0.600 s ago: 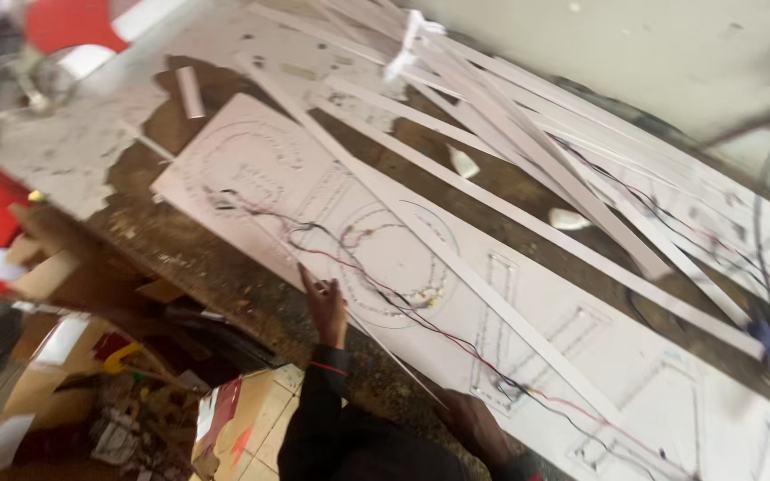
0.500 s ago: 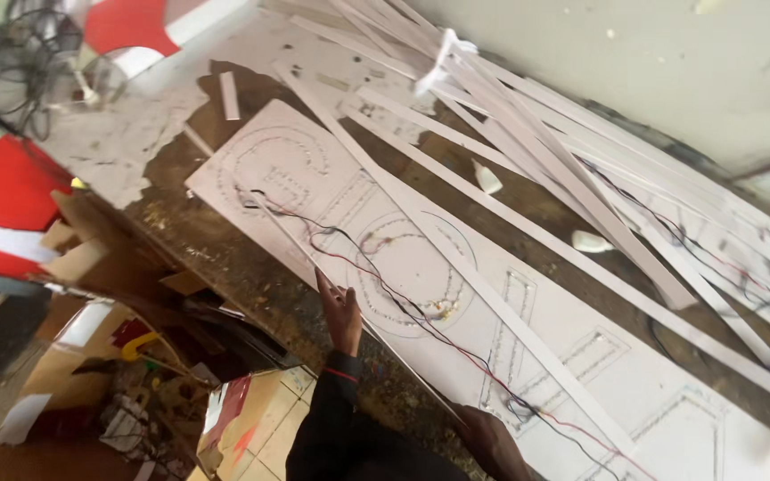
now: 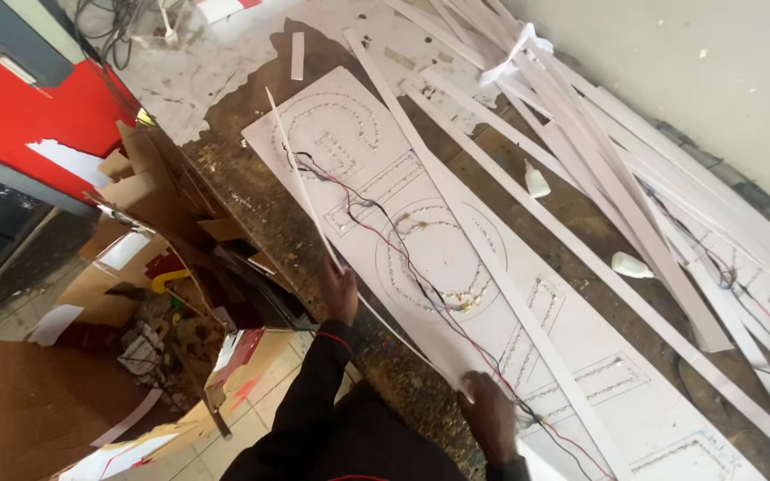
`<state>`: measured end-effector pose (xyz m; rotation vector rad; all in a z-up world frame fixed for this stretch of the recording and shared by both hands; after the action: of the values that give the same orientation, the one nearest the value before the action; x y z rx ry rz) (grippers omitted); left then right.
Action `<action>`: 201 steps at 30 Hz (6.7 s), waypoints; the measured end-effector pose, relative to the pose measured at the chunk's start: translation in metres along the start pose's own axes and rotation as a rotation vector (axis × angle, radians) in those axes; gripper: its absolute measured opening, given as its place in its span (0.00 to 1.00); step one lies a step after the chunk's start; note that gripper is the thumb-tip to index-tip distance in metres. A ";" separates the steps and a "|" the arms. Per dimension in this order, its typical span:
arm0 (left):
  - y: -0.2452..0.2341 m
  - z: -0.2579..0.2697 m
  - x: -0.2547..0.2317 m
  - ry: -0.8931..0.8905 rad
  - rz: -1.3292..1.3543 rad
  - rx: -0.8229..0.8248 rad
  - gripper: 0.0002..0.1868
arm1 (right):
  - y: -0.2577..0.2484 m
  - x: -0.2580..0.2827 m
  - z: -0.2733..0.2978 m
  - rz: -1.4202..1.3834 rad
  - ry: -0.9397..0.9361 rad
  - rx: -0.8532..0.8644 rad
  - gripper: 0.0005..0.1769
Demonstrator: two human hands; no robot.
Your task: The person applies glue from a small bottle to a white board with pre-cut letter outlines and embedded LED strips. They then place white plastic strips along the letter shapes and press them down to secure them.
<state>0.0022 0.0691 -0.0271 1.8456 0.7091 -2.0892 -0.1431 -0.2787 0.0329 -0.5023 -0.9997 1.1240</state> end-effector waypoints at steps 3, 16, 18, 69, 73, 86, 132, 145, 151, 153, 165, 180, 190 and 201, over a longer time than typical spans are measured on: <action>0.003 -0.014 0.004 0.106 0.005 -0.085 0.41 | -0.010 0.037 -0.021 -0.194 -0.013 -0.075 0.07; -0.032 -0.151 0.043 -0.091 0.063 -0.113 0.46 | 0.016 0.026 -0.072 0.102 0.029 0.085 0.19; -0.052 -0.203 0.033 -0.061 -0.074 -0.144 0.46 | 0.027 0.013 -0.084 0.180 0.122 0.156 0.20; -0.133 -0.488 0.035 0.246 -0.631 -0.348 0.17 | 0.006 0.135 -0.110 -0.036 -0.062 -0.261 0.07; -0.139 -0.481 0.034 0.102 -0.582 -0.238 0.14 | 0.009 0.143 -0.112 -0.084 -0.166 -0.228 0.08; -0.180 -0.453 0.026 0.282 -0.277 -0.074 0.20 | 0.011 0.173 -0.144 0.038 -0.167 -0.199 0.13; -0.179 -0.433 -0.005 0.135 -0.167 -0.155 0.17 | 0.035 0.173 -0.151 0.043 -0.058 -0.175 0.09; -0.183 -0.444 0.002 0.254 -0.331 -0.117 0.22 | 0.046 0.159 -0.161 -0.062 -0.187 -0.280 0.05; -0.177 -0.441 0.003 0.206 -0.386 -0.169 0.25 | 0.061 0.153 -0.162 0.004 -0.233 -0.222 0.19; -0.174 -0.441 0.007 0.195 -0.378 -0.184 0.24 | 0.063 0.151 -0.163 -0.007 -0.210 -0.195 0.22; -0.170 -0.426 -0.001 0.105 -0.316 -0.144 0.26 | 0.059 0.179 -0.167 0.043 -0.161 -0.160 0.16; -0.165 -0.434 0.022 0.145 -0.147 -0.164 0.24 | 0.009 0.287 -0.207 0.085 -0.320 -0.184 0.21; -0.167 -0.417 -0.006 0.222 -0.192 -0.215 0.23 | 0.022 0.280 -0.223 0.216 -0.370 -0.123 0.28; -0.169 -0.415 -0.015 0.210 -0.215 -0.207 0.25 | 0.009 0.287 -0.212 0.109 -0.435 -0.198 0.26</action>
<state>0.2735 0.4259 -0.0115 1.9615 1.1760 -1.8720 0.0588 0.0152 0.0361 -0.4837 -1.4871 1.2679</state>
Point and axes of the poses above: each hand's wrist, its own z-axis away from the middle knuckle, its own y-axis out of the palm, x = y × z, the point moved 4 cm from there along -z, towards the middle knuckle, and after that the axes turned 5 degrees about x, right-handed, at the moved point
